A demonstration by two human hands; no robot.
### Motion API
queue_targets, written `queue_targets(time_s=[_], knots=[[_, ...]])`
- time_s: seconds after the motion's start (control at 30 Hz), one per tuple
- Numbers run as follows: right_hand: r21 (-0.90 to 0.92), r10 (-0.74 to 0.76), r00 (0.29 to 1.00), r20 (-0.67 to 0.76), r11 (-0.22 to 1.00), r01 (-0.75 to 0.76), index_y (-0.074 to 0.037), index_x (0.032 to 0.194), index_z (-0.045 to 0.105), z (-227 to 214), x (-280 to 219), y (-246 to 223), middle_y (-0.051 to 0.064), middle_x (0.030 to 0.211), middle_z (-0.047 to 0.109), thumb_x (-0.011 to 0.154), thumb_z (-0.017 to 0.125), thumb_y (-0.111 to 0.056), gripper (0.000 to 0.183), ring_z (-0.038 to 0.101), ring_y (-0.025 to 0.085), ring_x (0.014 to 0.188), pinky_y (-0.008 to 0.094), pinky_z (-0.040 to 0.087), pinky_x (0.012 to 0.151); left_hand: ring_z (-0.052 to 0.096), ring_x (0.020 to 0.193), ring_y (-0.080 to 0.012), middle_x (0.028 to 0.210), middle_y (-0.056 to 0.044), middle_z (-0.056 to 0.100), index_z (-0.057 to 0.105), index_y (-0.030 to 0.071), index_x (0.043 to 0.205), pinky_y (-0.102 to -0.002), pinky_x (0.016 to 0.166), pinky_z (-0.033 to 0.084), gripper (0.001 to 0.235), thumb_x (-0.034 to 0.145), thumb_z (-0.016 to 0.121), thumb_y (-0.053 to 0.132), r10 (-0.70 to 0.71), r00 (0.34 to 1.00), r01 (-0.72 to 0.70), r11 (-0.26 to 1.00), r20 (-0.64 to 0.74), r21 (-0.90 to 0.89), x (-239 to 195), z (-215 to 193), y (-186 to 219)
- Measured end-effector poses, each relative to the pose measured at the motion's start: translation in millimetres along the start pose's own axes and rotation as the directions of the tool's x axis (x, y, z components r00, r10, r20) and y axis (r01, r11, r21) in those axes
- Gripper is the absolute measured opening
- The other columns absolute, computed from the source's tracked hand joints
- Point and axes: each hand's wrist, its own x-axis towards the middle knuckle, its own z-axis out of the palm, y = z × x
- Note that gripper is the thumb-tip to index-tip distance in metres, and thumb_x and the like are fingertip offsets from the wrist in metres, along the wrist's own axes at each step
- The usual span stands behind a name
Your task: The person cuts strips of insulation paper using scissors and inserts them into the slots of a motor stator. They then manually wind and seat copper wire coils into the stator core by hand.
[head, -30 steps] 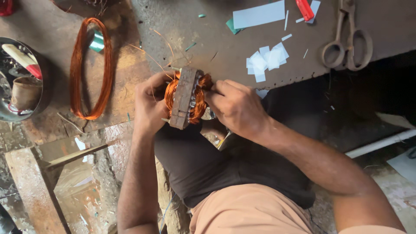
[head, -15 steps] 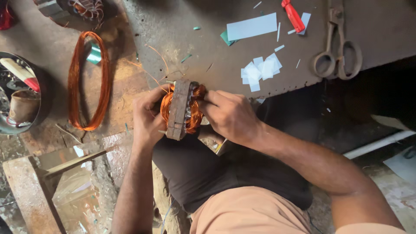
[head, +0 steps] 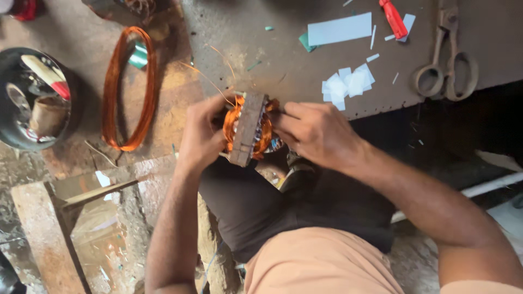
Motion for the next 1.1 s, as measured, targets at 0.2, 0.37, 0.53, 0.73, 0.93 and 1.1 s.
queue_targets(time_s=[0.2,0.37,0.53,0.73,0.93,1.1], knots=[[-0.068,-0.210,0.972,0.108,0.974,0.218,-0.007,0.096,0.071,-7.0,12.6,20.1,0.006,0.079,0.061,0.081,0.073,-0.011,0.016,0.066,0.027,0.071,0.041,0.053,0.060,0.067,0.104,-0.0095,0.111,-0.006,0.073,0.067,-0.003,0.122,-0.028,0.091,0.058,0.040,0.084,0.078,-0.010,-0.016,0.995,0.033,0.984,0.096,-0.174,14.2,1.7,10.0],[-0.076,-0.248,0.965,0.084,0.964,0.255,-0.007,0.098,0.073,-10.1,11.6,24.5,0.007,0.076,0.061,0.090,0.077,-0.021,0.016,0.065,0.026,0.066,0.040,0.052,0.055,0.067,0.101,-0.0083,0.109,-0.005,0.071,0.066,-0.002,0.122,-0.027,0.087,0.058,0.044,0.081,0.076,-0.011,-0.089,0.988,0.114,0.972,0.124,-0.207,13.5,-0.7,9.6],[-0.030,-0.257,0.966,-0.014,0.966,0.256,-0.005,0.097,0.072,2.0,6.1,21.2,0.005,0.078,0.061,0.091,0.076,-0.013,0.011,0.064,0.023,0.069,0.038,0.051,0.058,0.066,0.099,-0.0083,0.109,-0.005,0.071,0.067,-0.002,0.120,-0.026,0.086,0.056,0.029,0.092,0.074,-0.005,-0.048,0.998,0.052,0.993,0.044,-0.103,3.8,3.6,1.6],[-0.005,-0.232,0.969,-0.091,0.973,0.232,-0.006,0.093,0.071,13.6,0.1,23.8,0.005,0.081,0.062,0.088,0.077,-0.011,0.009,0.064,0.022,0.072,0.038,0.051,0.060,0.064,0.099,-0.0089,0.106,-0.008,0.067,0.068,-0.004,0.116,-0.026,0.085,0.054,0.028,0.089,0.073,-0.007,0.003,1.000,-0.002,0.998,0.023,-0.068,0.6,6.8,-1.8],[0.035,-0.234,0.969,-0.079,0.971,0.237,-0.003,0.096,0.071,7.6,1.9,27.3,0.005,0.081,0.061,0.092,0.078,-0.011,0.011,0.063,0.022,0.071,0.037,0.051,0.060,0.066,0.098,-0.0065,0.103,-0.005,0.072,0.067,-0.002,0.116,-0.025,0.083,0.057,0.035,0.084,0.078,-0.007,-0.021,0.996,0.022,1.000,0.084,-0.017,11.0,1.5,3.6],[-0.036,-0.190,0.979,-0.066,0.981,0.188,-0.008,0.083,0.068,-0.6,-1.3,26.0,0.003,0.074,0.057,0.097,0.081,-0.016,0.020,0.060,0.021,0.066,0.038,0.049,0.057,0.065,0.101,-0.0072,0.109,-0.005,0.073,0.067,-0.003,0.120,-0.026,0.089,0.056,0.036,0.086,0.077,-0.008,-0.036,0.996,0.046,0.991,0.079,-0.127,9.5,1.1,0.4]])
